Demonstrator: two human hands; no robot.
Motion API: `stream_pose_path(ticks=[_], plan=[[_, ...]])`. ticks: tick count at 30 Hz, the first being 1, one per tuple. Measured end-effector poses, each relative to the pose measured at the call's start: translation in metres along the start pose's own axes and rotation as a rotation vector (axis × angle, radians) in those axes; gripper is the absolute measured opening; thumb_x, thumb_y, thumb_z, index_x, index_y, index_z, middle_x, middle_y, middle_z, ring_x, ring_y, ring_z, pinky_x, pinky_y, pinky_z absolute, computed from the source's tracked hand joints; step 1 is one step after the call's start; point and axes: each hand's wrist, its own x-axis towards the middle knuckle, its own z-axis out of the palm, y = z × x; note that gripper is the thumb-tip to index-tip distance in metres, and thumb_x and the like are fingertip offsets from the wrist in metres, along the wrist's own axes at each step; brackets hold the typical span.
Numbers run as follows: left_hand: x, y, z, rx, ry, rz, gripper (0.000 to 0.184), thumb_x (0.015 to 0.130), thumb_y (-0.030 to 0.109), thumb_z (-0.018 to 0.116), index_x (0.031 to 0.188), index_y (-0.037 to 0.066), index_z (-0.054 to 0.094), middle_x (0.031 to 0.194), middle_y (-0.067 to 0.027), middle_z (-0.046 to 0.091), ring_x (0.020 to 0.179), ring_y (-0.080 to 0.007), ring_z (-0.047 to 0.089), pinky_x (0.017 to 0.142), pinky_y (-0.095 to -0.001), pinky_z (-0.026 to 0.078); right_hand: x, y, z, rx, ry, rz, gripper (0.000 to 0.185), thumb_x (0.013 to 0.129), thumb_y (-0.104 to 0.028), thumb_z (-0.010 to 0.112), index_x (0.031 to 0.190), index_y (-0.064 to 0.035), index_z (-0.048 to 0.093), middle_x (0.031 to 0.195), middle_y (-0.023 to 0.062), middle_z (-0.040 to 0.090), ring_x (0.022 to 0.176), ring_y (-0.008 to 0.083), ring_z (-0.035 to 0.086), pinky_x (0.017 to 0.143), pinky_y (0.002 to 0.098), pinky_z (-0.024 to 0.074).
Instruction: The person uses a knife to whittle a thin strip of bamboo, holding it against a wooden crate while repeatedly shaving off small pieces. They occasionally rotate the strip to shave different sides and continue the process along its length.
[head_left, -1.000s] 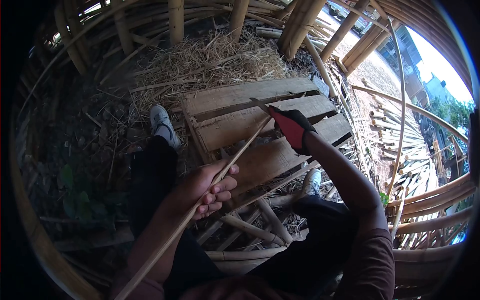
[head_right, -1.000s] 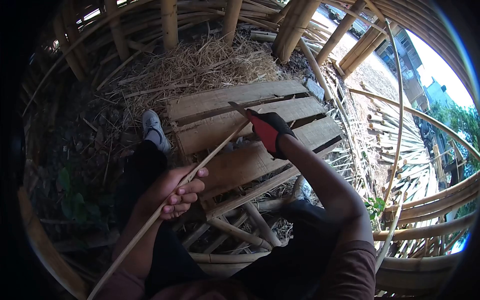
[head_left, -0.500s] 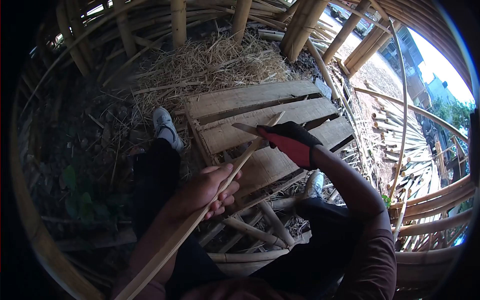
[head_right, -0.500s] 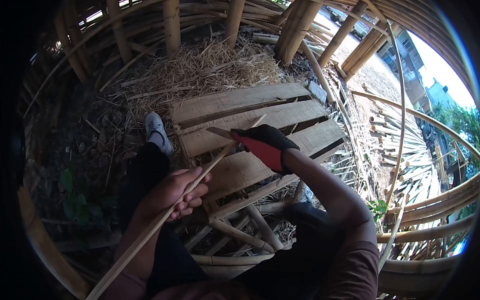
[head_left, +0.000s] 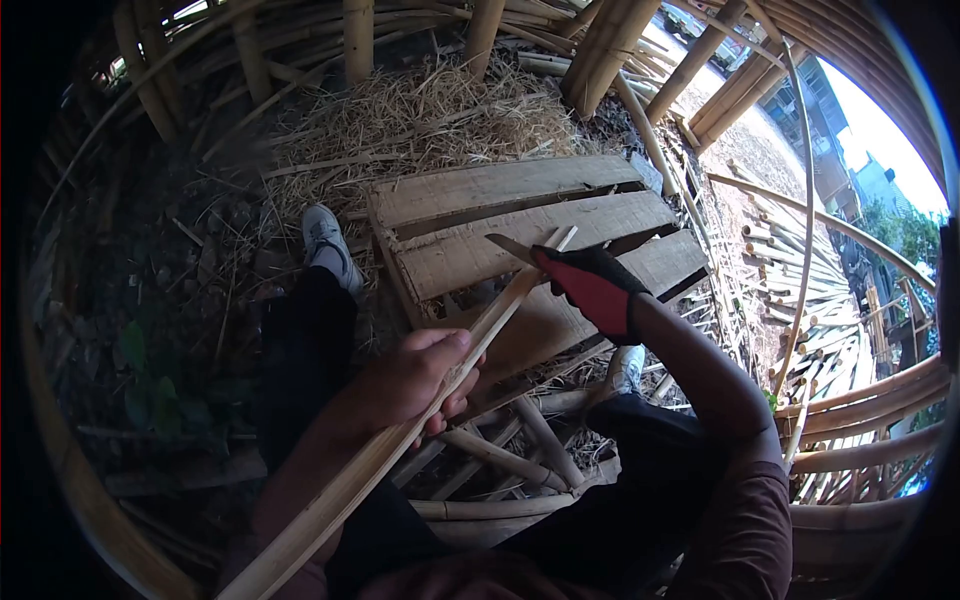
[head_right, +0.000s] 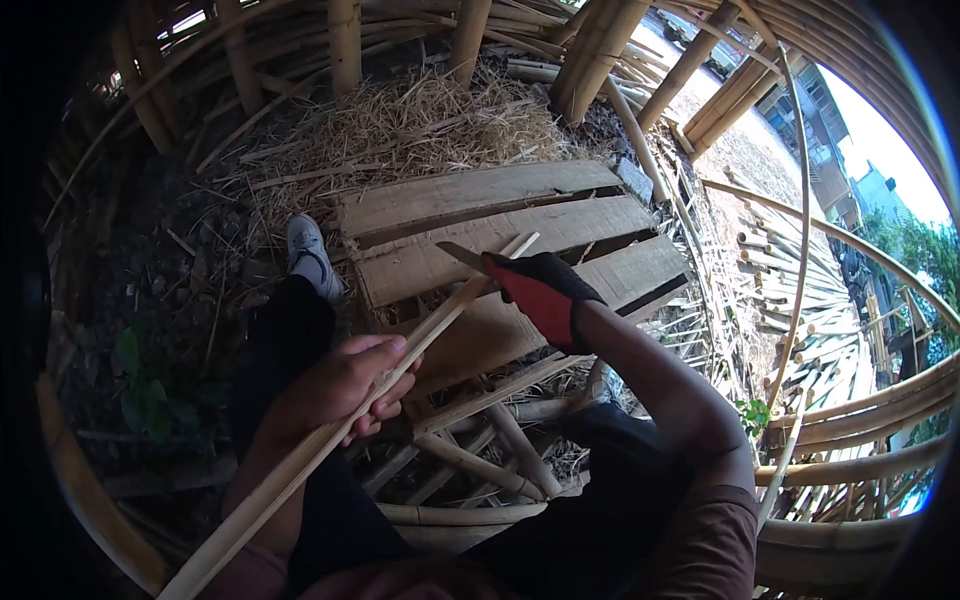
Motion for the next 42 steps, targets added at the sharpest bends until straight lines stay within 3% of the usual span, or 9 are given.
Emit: stream_pose_path(ticks=[3, 5, 9, 19, 22, 26, 30, 34, 42], plan=[[0.002, -0.001, 0.000, -0.043, -0.029, -0.004, 0.034, 0.105, 0.037, 0.036, 0.101, 0.005, 0.048, 0.057, 0.0034, 0.038, 0.039, -0.0026, 0.038, 0.030, -0.0170, 0.035, -0.008, -0.006, 0.001, -0.055, -0.033, -0.060, 0.048, 0.095, -0.053, 0.054, 0.095, -0.0073, 0.069, 0.073, 0.0014, 0.059, 0.063, 0.0121, 0.054, 0.058, 0.0294, 0.0428], [0.006, 0.000, -0.004, -0.248, -0.067, -0.005, 0.033, 0.105, 0.035, 0.035, 0.102, 0.005, 0.047, 0.056, 0.0038, 0.036, 0.039, -0.0022, 0.037, 0.029, -0.0167, 0.034, 0.004, 0.015, 0.006, -0.556, 0.337, -0.506, 0.033, 0.097, -0.039, 0.051, 0.109, -0.0130, 0.068, 0.090, 0.0103, 0.066, 0.086, 0.0242, 0.066, 0.072, 0.0399, 0.0516], [0.005, 0.000, -0.002, -0.265, -0.061, -0.015, 0.032, 0.106, 0.034, 0.035, 0.103, 0.004, 0.046, 0.056, 0.0037, 0.036, 0.039, -0.0019, 0.037, 0.029, -0.0167, 0.034, -0.031, 0.015, 0.030, -0.697, 0.372, -0.716, 0.026, 0.093, -0.018, 0.053, 0.116, -0.0182, 0.066, 0.113, 0.0069, 0.064, 0.094, 0.0260, 0.067, 0.073, 0.0385, 0.0557], [0.009, -0.007, -0.001, -0.123, -0.062, 0.018, 0.035, 0.106, 0.036, 0.034, 0.104, 0.003, 0.046, 0.057, 0.0026, 0.038, 0.040, -0.0028, 0.036, 0.031, -0.0176, 0.034, 0.004, 0.050, -0.011, -1.128, 0.427, -0.729, 0.027, 0.095, -0.021, 0.052, 0.119, -0.0238, 0.063, 0.090, 0.0050, 0.065, 0.068, 0.0237, 0.068, 0.049, 0.0378, 0.0527], [0.007, -0.005, -0.002, -0.089, -0.049, 0.023, 0.035, 0.106, 0.036, 0.033, 0.105, 0.003, 0.046, 0.057, 0.0026, 0.038, 0.040, -0.0029, 0.037, 0.031, -0.0178, 0.035, -0.019, 0.040, -0.004, -1.090, 0.334, -0.638, 0.023, 0.096, -0.023, 0.051, 0.116, -0.0231, 0.064, 0.088, 0.0053, 0.064, 0.067, 0.0246, 0.067, 0.050, 0.0377, 0.0531], [0.006, -0.004, 0.000, -0.080, -0.039, -0.016, 0.035, 0.106, 0.036, 0.033, 0.104, 0.003, 0.046, 0.057, 0.0028, 0.038, 0.040, -0.0027, 0.037, 0.031, -0.0179, 0.035, -0.025, 0.036, -0.004, -1.074, 0.288, -0.960, 0.017, 0.093, -0.023, 0.055, 0.107, -0.0187, 0.063, 0.083, 0.0031, 0.064, 0.071, 0.0241, 0.068, 0.052, 0.0385, 0.0537], [0.007, -0.006, -0.002, -0.110, -0.065, 0.032, 0.035, 0.106, 0.036, 0.033, 0.103, 0.004, 0.046, 0.056, 0.0028, 0.037, 0.040, -0.0026, 0.037, 0.031, -0.0178, 0.035, 0.011, 0.052, -0.027, -1.187, 0.338, -0.640, 0.025, 0.093, -0.017, 0.052, 0.115, -0.0209, 0.063, 0.098, 0.0034, 0.066, 0.075, 0.0234, 0.069, 0.053, 0.0367, 0.0546], [0.009, -0.005, -0.004, -0.140, -0.092, 0.001, 0.034, 0.105, 0.036, 0.033, 0.102, 0.005, 0.046, 0.056, 0.0029, 0.037, 0.041, -0.0029, 0.038, 0.032, -0.0179, 0.034, -0.030, 0.034, 0.011, -1.016, 0.248, -0.998, 0.030, 0.091, -0.018, 0.055, 0.118, -0.0280, 0.065, 0.105, 0.0009, 0.064, 0.078, 0.0206, 0.069, 0.055, 0.0349, 0.0553], [0.002, 0.000, 0.002, 0.087, 0.031, 0.023, 0.038, 0.104, 0.040, 0.034, 0.100, 0.005, 0.049, 0.059, 0.0023, 0.042, 0.041, -0.0035, 0.039, 0.034, -0.0183, 0.036, -0.008, 0.031, -0.015, -1.058, 0.324, -0.851, 0.018, 0.096, -0.028, 0.053, 0.105, -0.0202, 0.067, 0.084, 0.0018, 0.065, 0.064, 0.0235, 0.066, 0.050, 0.0359, 0.0518]])
